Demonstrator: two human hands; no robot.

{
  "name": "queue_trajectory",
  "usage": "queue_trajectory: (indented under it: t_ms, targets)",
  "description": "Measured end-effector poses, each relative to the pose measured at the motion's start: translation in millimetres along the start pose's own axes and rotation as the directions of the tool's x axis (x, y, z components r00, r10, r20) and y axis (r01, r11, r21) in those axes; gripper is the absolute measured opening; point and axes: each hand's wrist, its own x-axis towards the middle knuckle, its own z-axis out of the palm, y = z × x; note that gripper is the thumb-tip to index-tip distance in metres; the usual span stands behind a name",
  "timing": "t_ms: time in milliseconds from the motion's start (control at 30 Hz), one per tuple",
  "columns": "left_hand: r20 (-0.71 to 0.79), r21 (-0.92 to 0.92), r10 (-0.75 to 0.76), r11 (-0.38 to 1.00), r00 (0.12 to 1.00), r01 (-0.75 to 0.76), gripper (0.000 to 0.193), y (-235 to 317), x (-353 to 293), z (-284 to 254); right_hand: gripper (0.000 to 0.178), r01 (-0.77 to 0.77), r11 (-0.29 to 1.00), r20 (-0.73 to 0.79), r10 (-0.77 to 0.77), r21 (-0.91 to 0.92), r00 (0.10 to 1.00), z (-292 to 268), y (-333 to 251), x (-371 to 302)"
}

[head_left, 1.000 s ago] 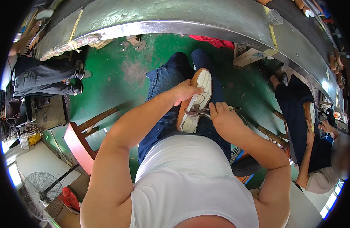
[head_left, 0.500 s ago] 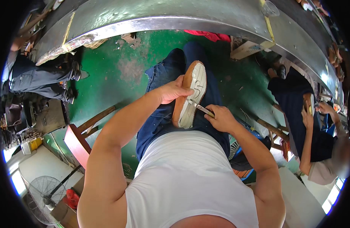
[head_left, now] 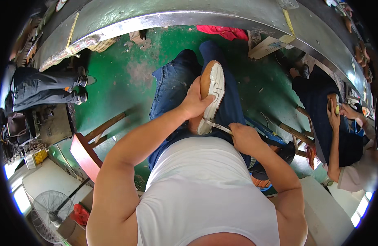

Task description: Assembling and finishing shoes by manipulating shoe components on lasts and using pliers to secure materials.

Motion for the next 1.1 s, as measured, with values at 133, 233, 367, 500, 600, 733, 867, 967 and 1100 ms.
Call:
queue_trajectory:
  t_ms: [133, 233, 367, 500, 600, 733, 867, 967, 1100]
  targets:
    - [0.184, -0.29, -0.006, 0.955, 0.983, 0.06, 0.099, -36.3, -33.5, -1.2, 0.017, 0.046, 0.999, 0.043, -0.046, 0.005, 0.998, -1.8, 3.2, 5.8]
    - [0.152, -0.344, -0.105, 0.926, 0.983, 0.152, 0.104, -21.2, -35.5, 5.6, 0.012, 0.121, 0.985, -0.012, -0.124, -0.122, 0.992, 3.5, -15.1, -9.4]
    - [-0.121, 0.139, 0.063, 0.989, 0.991, -0.046, 0.105, -26.7, -34.5, 24.7, 0.016, 0.092, 0.987, 0.152, -0.071, -0.132, 0.986, -7.4, -10.3, -4.3]
    - [0.237, -0.102, -0.035, 0.993, 0.971, 0.061, 0.122, -31.3, -45.7, -2.6, 0.026, 0.081, 0.989, 0.452, -0.129, 0.124, 0.883, -38.1, 21.6, 10.4]
    - [0.221, -0.032, 0.016, 0.999, 0.975, -0.009, 0.122, -33.6, -45.2, -1.9, 0.032, -0.104, 0.915, 0.29, -0.015, 0.389, 0.957, -76.2, 1.9, 26.7]
    - [0.092, -0.076, 0.054, 0.996, 0.994, -0.047, 0.112, -57.7, -31.0, 15.4, 0.042, -0.133, 0.96, -0.059, 0.152, 0.246, 0.987, -34.4, 25.6, 89.5]
    - [0.163, -0.718, -0.072, 0.675, 0.984, 0.168, 0.086, -11.4, -43.4, -20.3, 0.042, -0.09, 0.791, -0.054, 0.154, 0.606, 0.987, -102.0, 36.1, 78.2]
    - [0.125, -0.764, 0.079, 0.644, 0.989, 0.045, 0.09, 45.9, -70.1, -71.8, 0.038, 0.011, 0.935, -0.499, 0.18, 0.356, 0.848, -161.9, 67.3, 60.5]
    - [-0.094, -0.575, 0.268, 0.772, 0.959, -0.272, 0.098, 139.8, -66.4, -157.5, 0.038, -0.266, 0.964, -0.872, 0.114, -0.019, 0.477, -263.2, 130.6, 69.7]
